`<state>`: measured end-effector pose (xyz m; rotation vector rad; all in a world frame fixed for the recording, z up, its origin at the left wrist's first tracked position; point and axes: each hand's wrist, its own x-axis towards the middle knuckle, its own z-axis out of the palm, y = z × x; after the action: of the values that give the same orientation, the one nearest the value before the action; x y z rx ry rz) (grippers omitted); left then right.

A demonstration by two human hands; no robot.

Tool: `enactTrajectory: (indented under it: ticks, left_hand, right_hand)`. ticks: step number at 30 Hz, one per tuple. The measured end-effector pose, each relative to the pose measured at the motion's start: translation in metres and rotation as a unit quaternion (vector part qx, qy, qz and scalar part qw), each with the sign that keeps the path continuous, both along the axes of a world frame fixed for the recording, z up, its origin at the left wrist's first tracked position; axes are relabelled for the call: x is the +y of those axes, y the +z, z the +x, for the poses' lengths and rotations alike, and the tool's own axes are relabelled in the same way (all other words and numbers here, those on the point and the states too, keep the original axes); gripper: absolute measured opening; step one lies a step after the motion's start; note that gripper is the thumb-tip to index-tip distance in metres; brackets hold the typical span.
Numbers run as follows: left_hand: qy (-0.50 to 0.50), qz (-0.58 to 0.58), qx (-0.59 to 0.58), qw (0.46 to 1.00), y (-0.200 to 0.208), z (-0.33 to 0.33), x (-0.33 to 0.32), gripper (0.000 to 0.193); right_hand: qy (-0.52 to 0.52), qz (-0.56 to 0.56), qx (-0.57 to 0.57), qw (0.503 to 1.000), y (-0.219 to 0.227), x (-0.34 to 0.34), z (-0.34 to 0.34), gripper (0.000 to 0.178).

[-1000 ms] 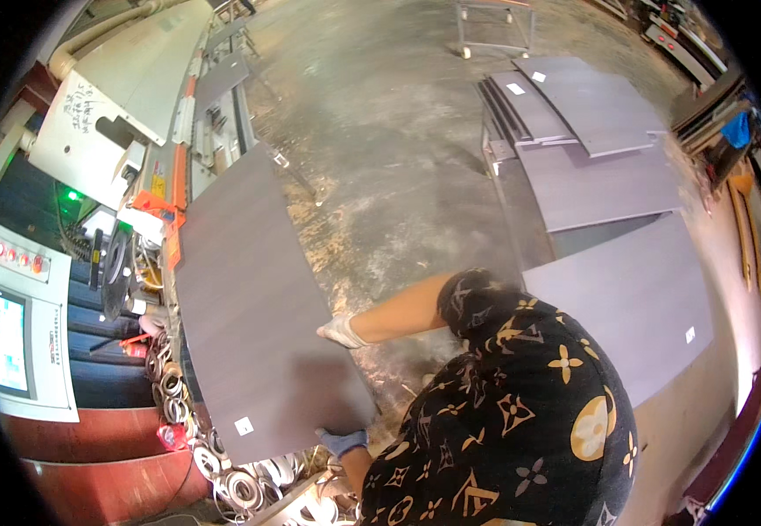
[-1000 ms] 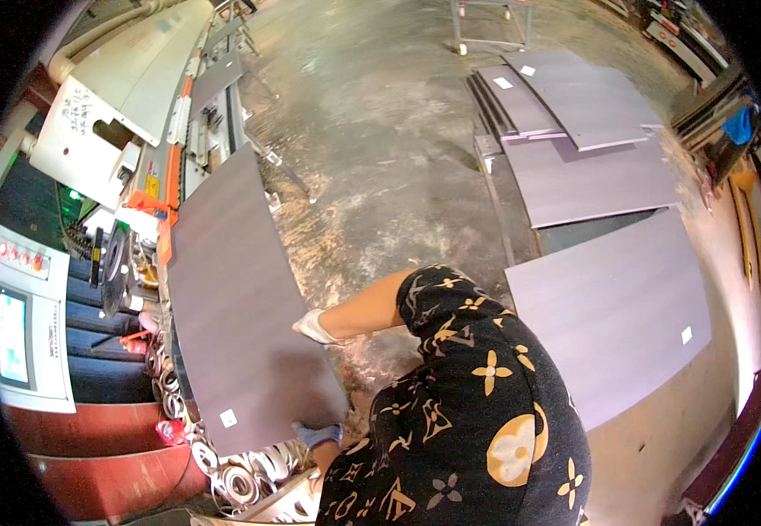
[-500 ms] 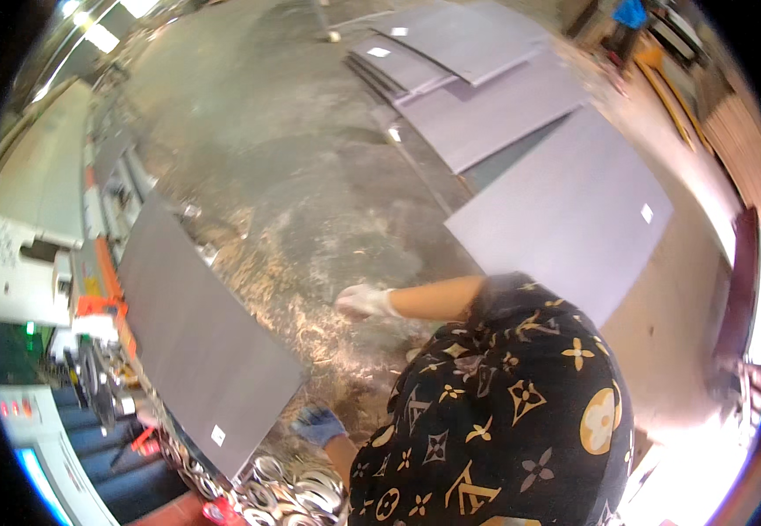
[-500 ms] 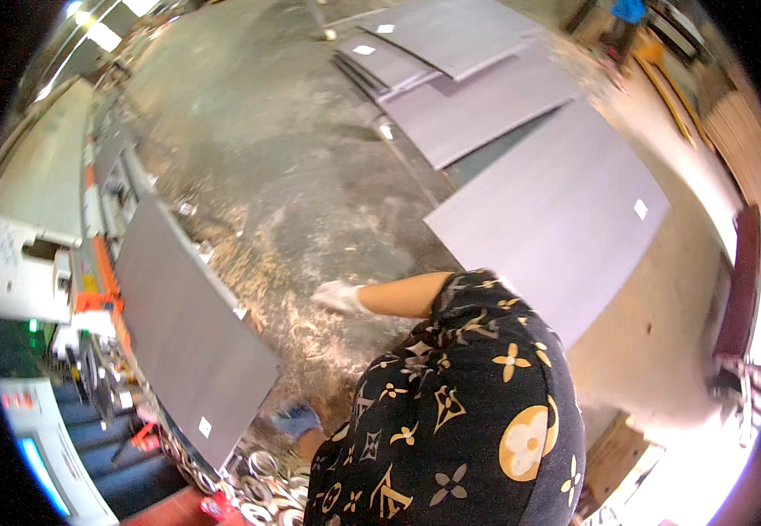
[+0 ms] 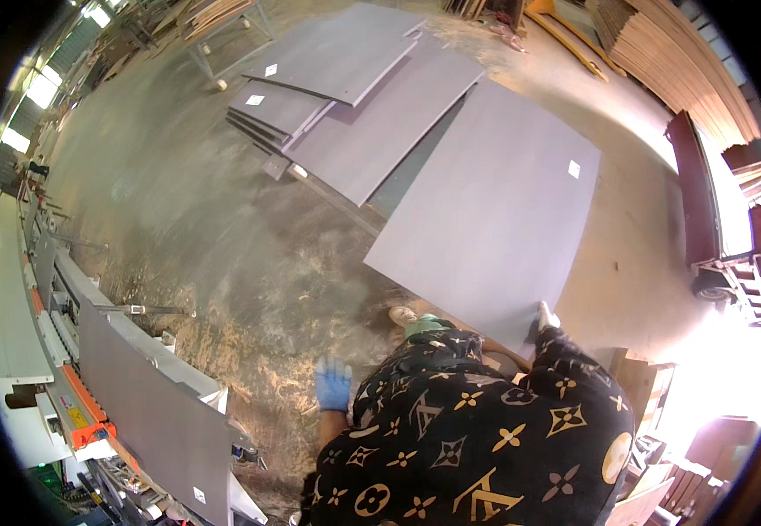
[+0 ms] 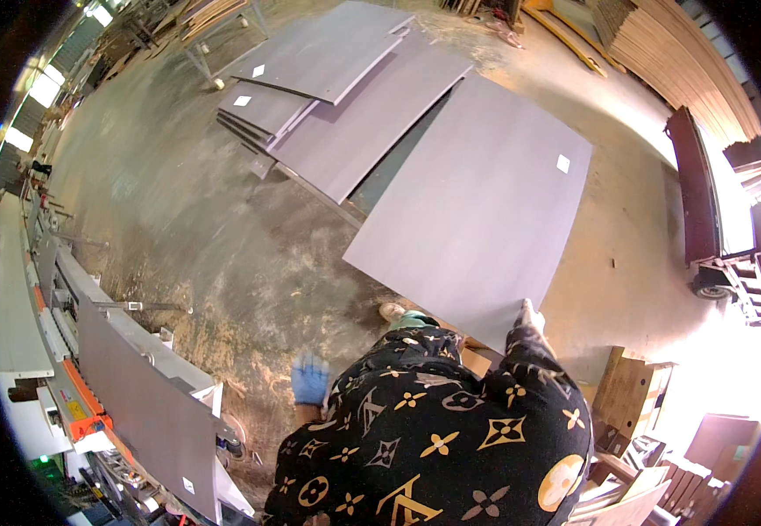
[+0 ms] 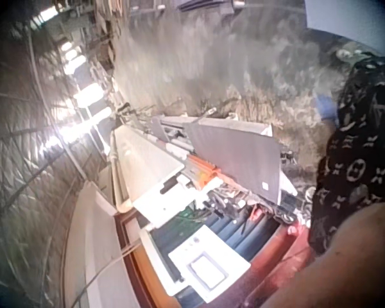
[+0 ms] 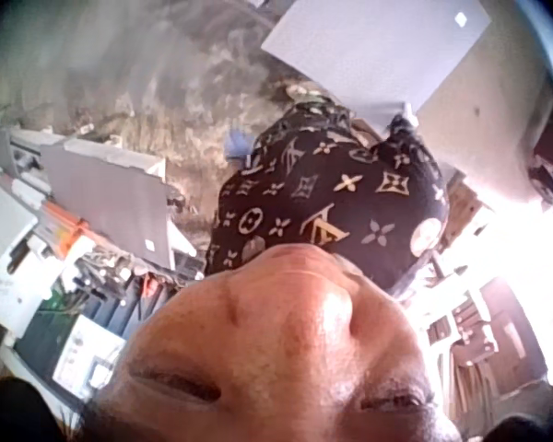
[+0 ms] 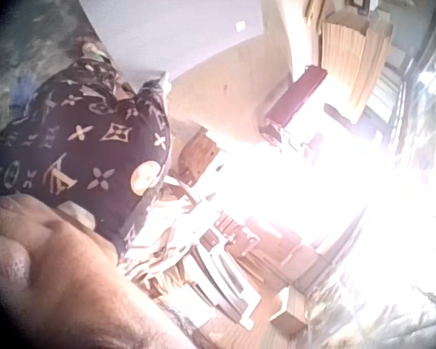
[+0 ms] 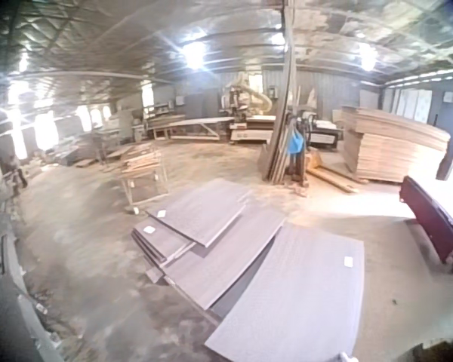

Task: The person repeatedly picks up large gray panels from a stack, carries them to a machine, places them on the machine's surface, and returns to the stack. The person wears gloves and handles the panels by hand throughout the clip.

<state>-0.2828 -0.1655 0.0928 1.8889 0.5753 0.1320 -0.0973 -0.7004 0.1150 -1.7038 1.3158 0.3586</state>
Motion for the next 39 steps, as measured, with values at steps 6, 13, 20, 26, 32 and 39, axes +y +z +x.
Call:
enactTrajectory:
  ticks: [6, 13, 20, 26, 32, 39]
  left_hand:
    - [0.121, -0.560, 0.007, 0.819, 0.017, 0.054, -0.019, 0.033]
    - [0.039, -0.343, 0.248, 0.905, 0.006, 0.081, -0.117, 0.071]
    - [0.177, -0.403, 0.160, 0.883, -0.053, 0.061, -0.100, 0.064]
    - [0.300, -0.080, 0.161, 0.937, -0.023, 0.023, -0.064, 0.063]
    - [0.309, -0.032, 0.093, 0.946, 0.096, -0.032, -0.078, 0.046]
    - [0.484, -0.066, -0.067, 0.870, 0.112, -0.126, -0.103, 0.040]
  right_hand:
    - [0.003, 0.115, -0.051, 0.992, -0.046, -0.002, -0.034, 0.062]
    - [0.017, 0.244, -0.068, 0.967, -0.050, 0.120, -0.106, 0.061]
    - [0.016, 0.521, -0.073, 0.850, -0.041, 0.139, -0.164, 0.062]
    - [-0.236, 0.493, -0.209, 0.811, -0.013, -0.011, -0.025, 0.066]
    - [-0.087, 0.400, -0.225, 0.884, -0.015, -0.016, -0.023, 0.069]
    - [-0.004, 0.462, -0.164, 0.872, 0.013, 0.046, 0.038, 0.069]
